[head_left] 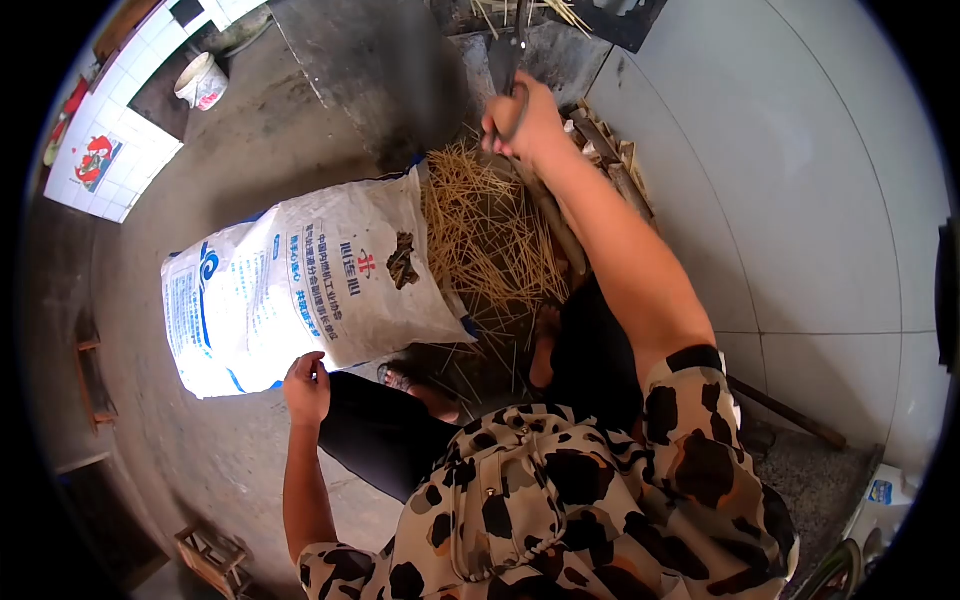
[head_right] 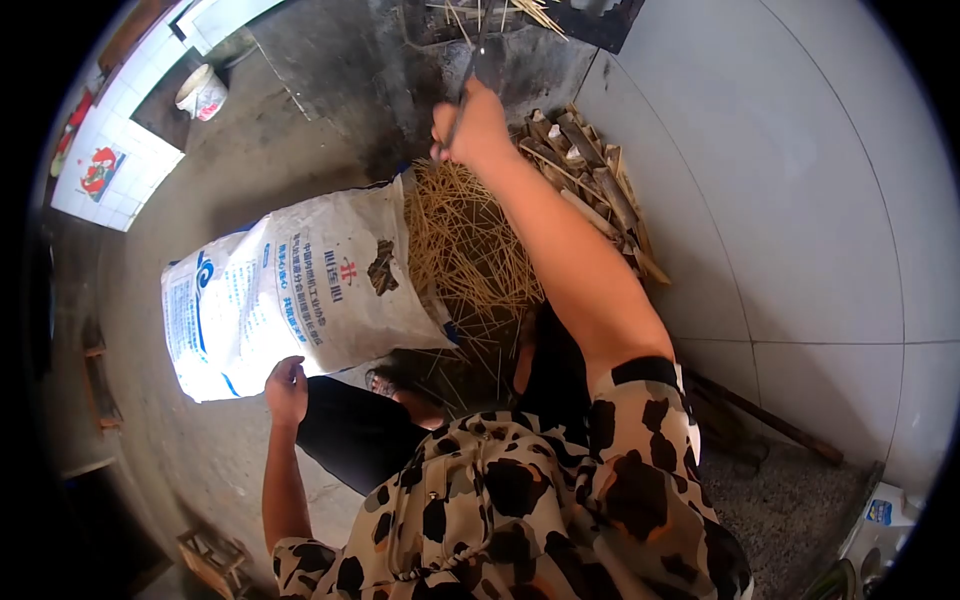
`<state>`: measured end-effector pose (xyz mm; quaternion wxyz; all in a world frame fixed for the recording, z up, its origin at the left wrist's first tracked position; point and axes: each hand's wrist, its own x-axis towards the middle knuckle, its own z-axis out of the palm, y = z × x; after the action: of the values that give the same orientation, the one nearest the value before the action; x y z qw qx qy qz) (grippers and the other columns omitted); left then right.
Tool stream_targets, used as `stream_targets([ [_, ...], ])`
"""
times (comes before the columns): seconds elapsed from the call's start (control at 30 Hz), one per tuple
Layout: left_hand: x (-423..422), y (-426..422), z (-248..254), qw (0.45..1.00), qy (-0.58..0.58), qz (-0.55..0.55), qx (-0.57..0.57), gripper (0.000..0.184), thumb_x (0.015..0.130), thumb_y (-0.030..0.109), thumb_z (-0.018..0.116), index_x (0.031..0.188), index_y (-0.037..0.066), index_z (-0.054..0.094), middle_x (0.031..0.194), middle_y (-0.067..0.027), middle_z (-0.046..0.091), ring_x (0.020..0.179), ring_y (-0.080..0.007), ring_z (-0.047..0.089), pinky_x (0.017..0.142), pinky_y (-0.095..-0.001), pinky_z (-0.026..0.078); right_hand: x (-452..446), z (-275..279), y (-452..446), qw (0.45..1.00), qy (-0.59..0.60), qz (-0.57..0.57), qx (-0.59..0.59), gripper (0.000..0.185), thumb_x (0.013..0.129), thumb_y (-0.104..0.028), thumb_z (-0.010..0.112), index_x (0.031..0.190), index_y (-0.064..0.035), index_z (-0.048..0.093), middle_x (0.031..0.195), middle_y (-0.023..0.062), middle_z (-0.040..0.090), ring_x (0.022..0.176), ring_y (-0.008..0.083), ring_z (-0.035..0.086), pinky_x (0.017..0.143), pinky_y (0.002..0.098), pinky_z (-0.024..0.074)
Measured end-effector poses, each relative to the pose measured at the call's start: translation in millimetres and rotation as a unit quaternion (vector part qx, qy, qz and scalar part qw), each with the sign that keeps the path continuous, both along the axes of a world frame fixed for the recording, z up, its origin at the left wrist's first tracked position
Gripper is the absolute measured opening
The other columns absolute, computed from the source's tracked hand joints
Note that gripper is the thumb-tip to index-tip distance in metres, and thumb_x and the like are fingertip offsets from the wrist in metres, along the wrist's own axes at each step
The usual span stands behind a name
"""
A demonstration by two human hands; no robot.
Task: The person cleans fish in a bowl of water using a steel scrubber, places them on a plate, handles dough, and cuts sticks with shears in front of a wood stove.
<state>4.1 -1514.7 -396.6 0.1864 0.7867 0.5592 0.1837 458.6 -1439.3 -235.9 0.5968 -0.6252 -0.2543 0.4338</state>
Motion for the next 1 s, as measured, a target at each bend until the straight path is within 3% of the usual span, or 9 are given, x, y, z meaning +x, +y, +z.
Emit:
stream_targets([
  [0.1,5.7,1.7,6.7,1.0,-0.008,-0.001,-0.017,0.016,0.082,0.002,0.059,0.095,0.004,0.067,0.08,-0.0121,0.066,0.069,-0.0252,0.064,0.065,-0.0347,0.05,0.8,-21.4,-17.9,0.999,0.045,0.005,0.017,0.044,0.086,0.001,0.049,0.129,-0.0001,0.046,0.062,0.0107,0.056,0.042,0.0213,0.054,0.034,0.0317,0.0342],
  [0.33,6.0,2.8,4.9,0.999,-0.015,-0.007,-0.042,0.016,0.082,0.003,0.06,0.096,0.004,0.068,0.081,-0.0124,0.066,0.069,-0.0247,0.065,0.065,-0.0339,0.051,9.2,-26.5,14.3,0.999,0.042,0.0,0.028,0.042,0.088,0.002,0.047,0.13,0.0002,0.044,0.062,0.0127,0.055,0.042,0.0218,0.055,0.033,0.0329,0.0348],
  [0.47,1.5,-1.4,4.7,0.999,-0.02,0.0,-0.029,0.015,0.083,0.002,0.06,0.095,0.003,0.068,0.081,-0.0128,0.066,0.069,-0.0251,0.065,0.065,-0.0341,0.051,7.7,-23.7,56.2,0.999,-0.031,0.01,0.043,0.032,0.103,-0.023,0.023,0.118,0.0004,0.039,0.053,0.0101,0.046,0.038,0.0235,0.038,0.038,0.0415,0.0386],
  [0.6,0.0,-0.1,5.5,0.999,-0.018,0.007,-0.029,0.014,0.083,0.003,0.059,0.094,0.003,0.068,0.081,-0.0133,0.067,0.069,-0.0258,0.065,0.064,-0.0345,0.051,1.6,-3.4,63.5,0.983,-0.172,0.035,0.047,0.017,0.097,-0.007,0.039,0.107,0.0051,0.046,0.056,0.0117,0.053,0.039,0.0214,0.046,0.039,0.0367,0.0454],
  [0.63,0.9,2.0,8.3,0.999,-0.013,0.009,-0.046,0.014,0.083,0.003,0.059,0.094,0.003,0.068,0.081,-0.0134,0.067,0.069,-0.026,0.065,0.065,-0.0346,0.051,10.8,-0.6,65.4,0.985,-0.152,0.049,0.062,0.015,0.089,-0.002,0.051,0.102,0.0061,0.05,0.058,0.0119,0.055,0.044,0.0218,0.056,0.039,0.0346,0.0471],
  [0.73,5.2,3.9,11.9,0.997,-0.008,0.017,-0.074,0.014,0.083,0.002,0.059,0.094,0.003,0.068,0.082,-0.014,0.067,0.07,-0.0269,0.065,0.065,-0.035,0.051,49.8,-4.5,96.9,0.974,-0.202,0.078,0.073,0.024,0.084,-0.003,0.057,0.105,0.0062,0.052,0.06,0.0123,0.058,0.048,0.0241,0.062,0.038,0.0342,0.0465],
  [0.77,3.9,3.6,10.5,0.997,-0.008,0.015,-0.072,0.015,0.083,0.002,0.058,0.094,0.003,0.068,0.082,-0.0141,0.067,0.071,-0.0271,0.065,0.065,-0.0353,0.051,60.3,14.2,98.4,0.966,-0.224,0.132,0.012,0.031,0.082,-0.004,0.058,0.111,0.0051,0.052,0.073,0.0176,0.063,0.069,0.0298,0.069,0.054,0.0401,0.0565],
  [0.87,3.8,1.3,12.5,0.998,0.0,0.01,-0.058,0.014,0.083,0.001,0.058,0.093,0.004,0.068,0.082,-0.0146,0.066,0.071,-0.0301,0.065,0.066,-0.0371,0.051,90.8,16.2,145.0,0.968,-0.223,0.112,-0.023,0.016,0.082,-0.009,0.054,0.074,0.0027,0.062,0.063,0.0114,0.06,0.051,0.0221,0.059,0.047,0.035,0.047],
  [1.0,3.7,-0.2,15.1,0.999,0.023,0.024,-0.037,0.015,0.081,0.0,0.059,0.092,0.005,0.068,0.082,-0.0141,0.066,0.073,-0.0322,0.064,0.066,-0.0382,0.051,136.1,8.9,204.3,0.979,-0.104,0.165,-0.051,0.018,0.082,-0.016,0.055,0.074,-0.0016,0.064,0.063,0.0091,0.062,0.05,0.0219,0.06,0.044,0.0324,0.0443],
])
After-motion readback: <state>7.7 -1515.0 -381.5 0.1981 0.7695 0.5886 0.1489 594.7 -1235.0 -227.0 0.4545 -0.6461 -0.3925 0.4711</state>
